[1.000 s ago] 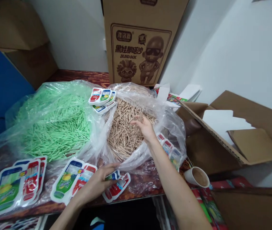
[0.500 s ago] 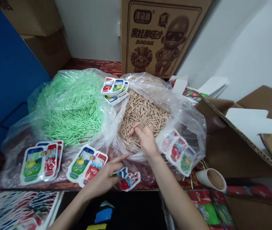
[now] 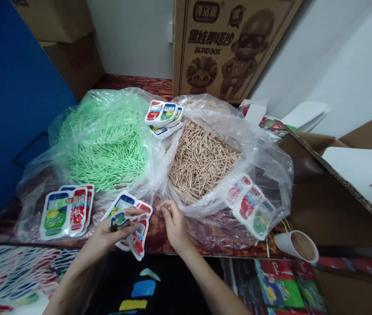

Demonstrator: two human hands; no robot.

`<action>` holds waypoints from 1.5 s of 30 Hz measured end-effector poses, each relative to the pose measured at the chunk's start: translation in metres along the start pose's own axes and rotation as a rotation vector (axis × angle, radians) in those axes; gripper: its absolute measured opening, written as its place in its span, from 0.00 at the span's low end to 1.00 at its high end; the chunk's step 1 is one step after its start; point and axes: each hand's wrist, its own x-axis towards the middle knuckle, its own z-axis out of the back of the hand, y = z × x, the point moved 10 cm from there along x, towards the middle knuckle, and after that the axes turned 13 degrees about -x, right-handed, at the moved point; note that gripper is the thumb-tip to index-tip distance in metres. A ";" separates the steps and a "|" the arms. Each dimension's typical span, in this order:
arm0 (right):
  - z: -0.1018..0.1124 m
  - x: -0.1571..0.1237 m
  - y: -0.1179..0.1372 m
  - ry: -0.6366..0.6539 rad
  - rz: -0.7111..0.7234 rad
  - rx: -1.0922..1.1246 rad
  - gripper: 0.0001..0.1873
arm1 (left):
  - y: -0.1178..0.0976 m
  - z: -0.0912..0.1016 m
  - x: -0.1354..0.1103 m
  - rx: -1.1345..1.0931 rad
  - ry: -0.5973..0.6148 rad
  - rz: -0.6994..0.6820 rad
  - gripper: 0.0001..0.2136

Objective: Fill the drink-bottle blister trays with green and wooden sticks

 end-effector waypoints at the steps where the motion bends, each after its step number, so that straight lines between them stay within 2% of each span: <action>1: 0.001 0.001 0.002 0.001 0.000 -0.009 0.09 | 0.001 -0.001 0.001 -0.003 0.000 -0.002 0.18; 5: 0.002 0.002 0.006 0.007 -0.016 -0.022 0.10 | 0.007 0.001 0.005 -0.029 -0.029 -0.002 0.18; 12: -0.012 0.005 -0.015 0.027 -0.080 0.027 0.08 | 0.022 0.014 0.014 -0.146 -0.099 0.053 0.14; 16: -0.001 0.012 -0.017 -0.040 -0.101 0.025 0.07 | 0.025 0.014 0.017 -0.177 -0.090 0.084 0.13; 19: -0.001 0.020 -0.015 -0.004 -0.128 -0.020 0.07 | 0.023 0.017 0.018 -0.209 -0.117 0.065 0.12; 22: -0.012 0.027 -0.004 0.111 -0.057 -0.225 0.08 | 0.021 0.024 0.017 -0.243 -0.165 0.042 0.12; 25: -0.030 0.030 0.003 0.234 0.000 -0.559 0.08 | 0.022 0.029 0.018 -0.279 -0.190 0.035 0.12; 28: -0.044 0.030 -0.001 0.332 -0.033 -0.846 0.08 | 0.025 0.033 0.021 -0.303 -0.185 0.037 0.12; 32: -0.052 0.033 -0.002 0.418 -0.080 -1.028 0.10 | 0.027 0.036 0.023 -0.314 -0.187 0.030 0.13; 36: -0.058 0.035 0.008 0.446 -0.079 -1.048 0.11 | 0.028 0.036 0.024 -0.301 -0.195 0.031 0.13; 41: -0.055 0.034 0.012 0.395 -0.139 -1.083 0.11 | 0.031 0.038 0.023 -0.289 -0.187 0.051 0.14; 43: -0.049 0.033 0.012 0.402 -0.120 -0.972 0.07 | 0.034 0.040 0.023 -0.294 -0.179 0.065 0.14; 45: -0.038 0.033 0.014 0.425 -0.078 -0.742 0.06 | 0.035 0.042 0.023 -0.297 -0.180 0.071 0.14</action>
